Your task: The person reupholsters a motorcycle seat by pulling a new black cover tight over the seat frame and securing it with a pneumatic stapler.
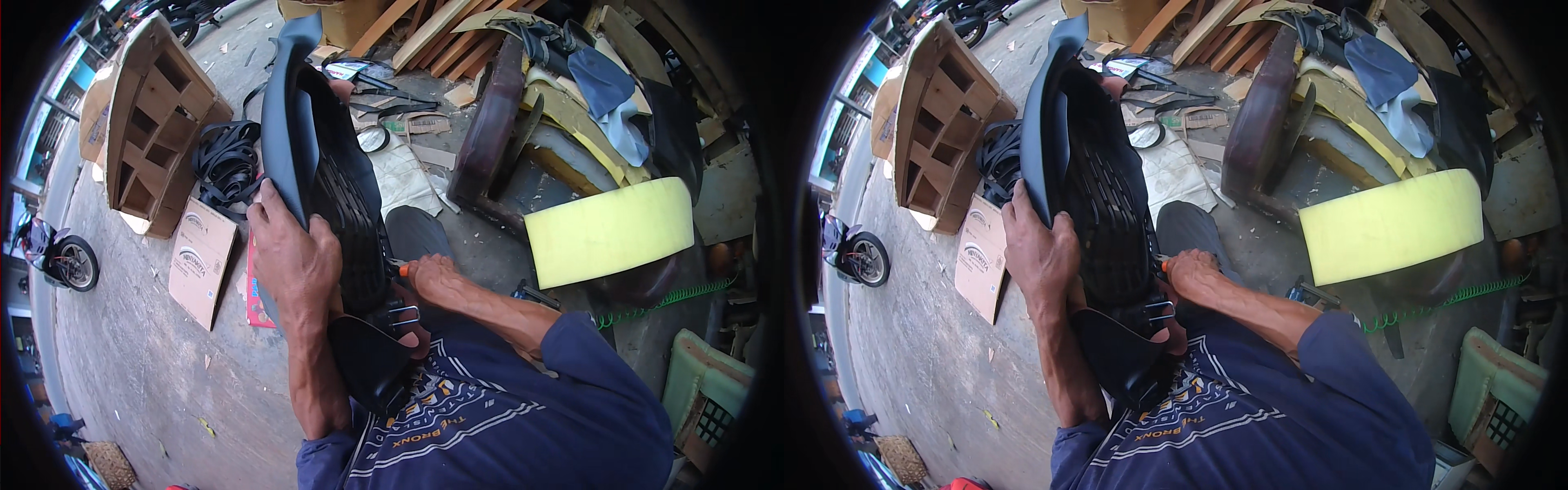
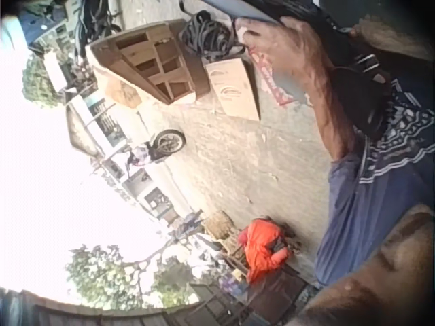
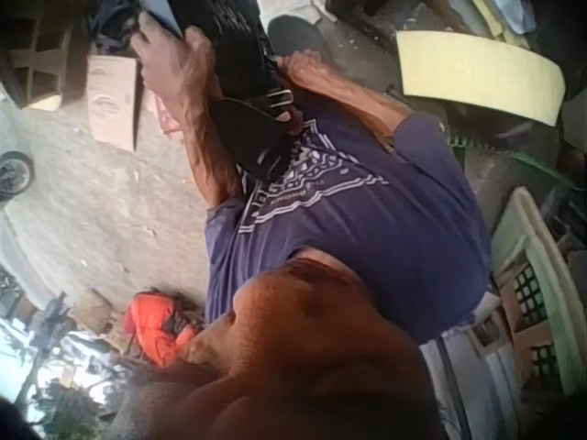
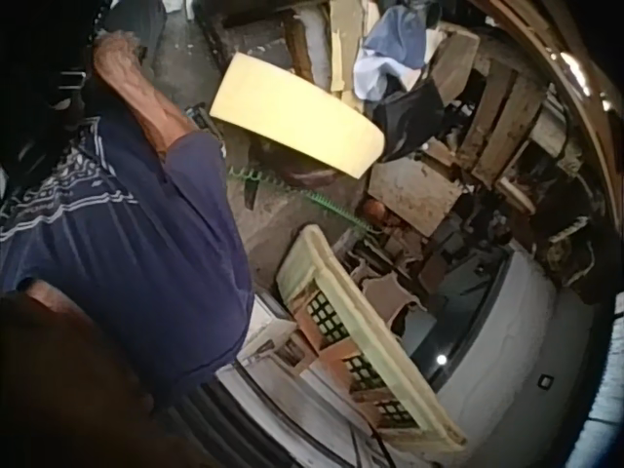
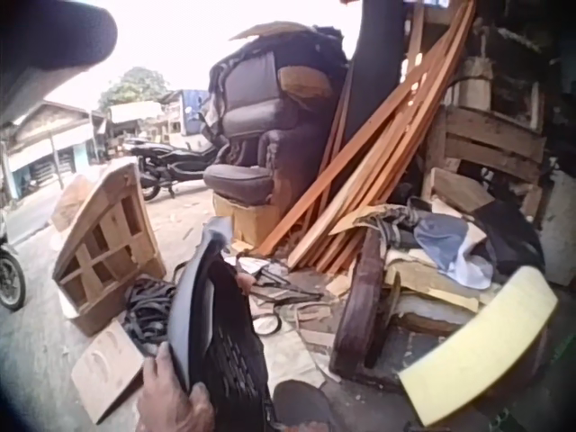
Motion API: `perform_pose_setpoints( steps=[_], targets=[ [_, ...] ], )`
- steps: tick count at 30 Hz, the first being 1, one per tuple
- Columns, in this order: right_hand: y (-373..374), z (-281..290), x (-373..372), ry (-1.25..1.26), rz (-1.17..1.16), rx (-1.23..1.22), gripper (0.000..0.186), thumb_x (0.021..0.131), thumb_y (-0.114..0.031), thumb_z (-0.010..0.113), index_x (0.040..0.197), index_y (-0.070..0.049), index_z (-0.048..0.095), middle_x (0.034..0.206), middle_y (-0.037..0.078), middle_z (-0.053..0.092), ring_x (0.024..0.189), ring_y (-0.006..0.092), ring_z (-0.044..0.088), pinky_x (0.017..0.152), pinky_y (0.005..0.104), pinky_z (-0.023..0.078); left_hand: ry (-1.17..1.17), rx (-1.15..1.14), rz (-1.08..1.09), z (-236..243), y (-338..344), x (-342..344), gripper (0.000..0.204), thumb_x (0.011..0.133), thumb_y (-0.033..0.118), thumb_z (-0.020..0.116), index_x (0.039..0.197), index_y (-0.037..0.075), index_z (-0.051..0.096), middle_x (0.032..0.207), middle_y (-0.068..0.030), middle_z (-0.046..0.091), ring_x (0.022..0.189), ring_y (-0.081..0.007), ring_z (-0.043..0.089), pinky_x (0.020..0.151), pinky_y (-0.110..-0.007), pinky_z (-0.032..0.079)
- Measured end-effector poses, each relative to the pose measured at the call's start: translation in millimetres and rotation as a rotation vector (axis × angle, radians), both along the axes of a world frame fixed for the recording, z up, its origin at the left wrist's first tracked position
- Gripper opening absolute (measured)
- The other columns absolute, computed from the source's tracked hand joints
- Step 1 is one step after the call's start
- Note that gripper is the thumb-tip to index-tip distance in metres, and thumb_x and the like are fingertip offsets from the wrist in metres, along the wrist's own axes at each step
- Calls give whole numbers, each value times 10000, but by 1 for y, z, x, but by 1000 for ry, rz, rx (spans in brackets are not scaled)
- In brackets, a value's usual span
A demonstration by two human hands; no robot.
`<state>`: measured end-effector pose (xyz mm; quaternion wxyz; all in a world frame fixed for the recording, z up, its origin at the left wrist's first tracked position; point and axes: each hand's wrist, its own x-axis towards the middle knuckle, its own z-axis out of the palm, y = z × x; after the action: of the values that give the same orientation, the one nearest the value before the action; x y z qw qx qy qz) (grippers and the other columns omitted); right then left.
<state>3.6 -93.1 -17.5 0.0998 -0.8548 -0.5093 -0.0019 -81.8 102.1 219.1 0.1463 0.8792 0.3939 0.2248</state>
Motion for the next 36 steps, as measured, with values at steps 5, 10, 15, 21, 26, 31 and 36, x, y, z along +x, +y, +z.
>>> perform_pose_setpoints(
  steps=[5, 10, 15, 21, 26, 31, 36],
  targets=[
    [33, -47, 22, 309, -95, -193, 252, 908, -267, 612, 860, -24, 664, 847, 192, 674, 740, 348, 701, 655, 469, 565, 9, 2, -2, 9, -13, 1, 718, 827, 210, 618, 1482, 12, 402, 1268, -221, 534, 1066, -429, 636, 918, -510, 514],
    [8, 72, 42, 746, -233, -503, 382, 907, -357, 682, 1086, -22, 723, 1095, 276, 689, 964, 437, 699, 849, 472, 570, -29, -1, -20, 7, -1, -5, 703, 814, 164, 641, 1449, -17, 399, 1280, -252, 522, 1055, -458, 633, 880, -527, 518],
    [14, 81, 22, 551, -197, -435, 321, 868, -313, 710, 1102, -99, 755, 1097, 228, 720, 1023, 437, 694, 887, 486, 557, -39, 18, -11, 5, 0, -5, 697, 806, 172, 639, 1442, -18, 425, 1272, -247, 533, 1075, -445, 629, 920, -505, 508],
    [61, 93, 39, 388, -97, -796, 286, 851, -240, 679, 1109, -148, 760, 1163, 75, 743, 1095, 314, 707, 903, 416, 569, -29, 4, -16, 7, -6, -2, 702, 796, 171, 652, 1436, -11, 429, 1274, -245, 534, 1093, -434, 627, 931, -501, 503],
    [71, 84, 33, 436, -171, -659, 347, 833, -284, 720, 1109, -75, 753, 1149, 108, 742, 1082, 314, 712, 902, 412, 579, -53, -2, -36, 13, -12, -4, 723, 784, 177, 663, 1443, -1, 426, 1258, -243, 537, 1079, -438, 628, 919, -502, 506],
    [33, 94, 48, 656, -155, -635, 431, 858, -374, 726, 1107, -23, 739, 1022, 236, 733, 965, 382, 727, 833, 458, 571, -86, 30, -40, 6, 2, -12, 724, 776, 184, 661, 1437, -2, 434, 1247, -242, 543, 1050, -447, 636, 902, -507, 514],
    [16, 65, 33, 753, -263, -481, 488, 836, -390, 758, 1151, -19, 726, 1075, 256, 716, 1028, 418, 694, 888, 466, 552, -125, 6, 7, 9, 6, -21, 713, 772, 172, 638, 1433, -13, 448, 1223, -239, 554, 1043, -457, 644, 929, -509, 517]
  ],
)
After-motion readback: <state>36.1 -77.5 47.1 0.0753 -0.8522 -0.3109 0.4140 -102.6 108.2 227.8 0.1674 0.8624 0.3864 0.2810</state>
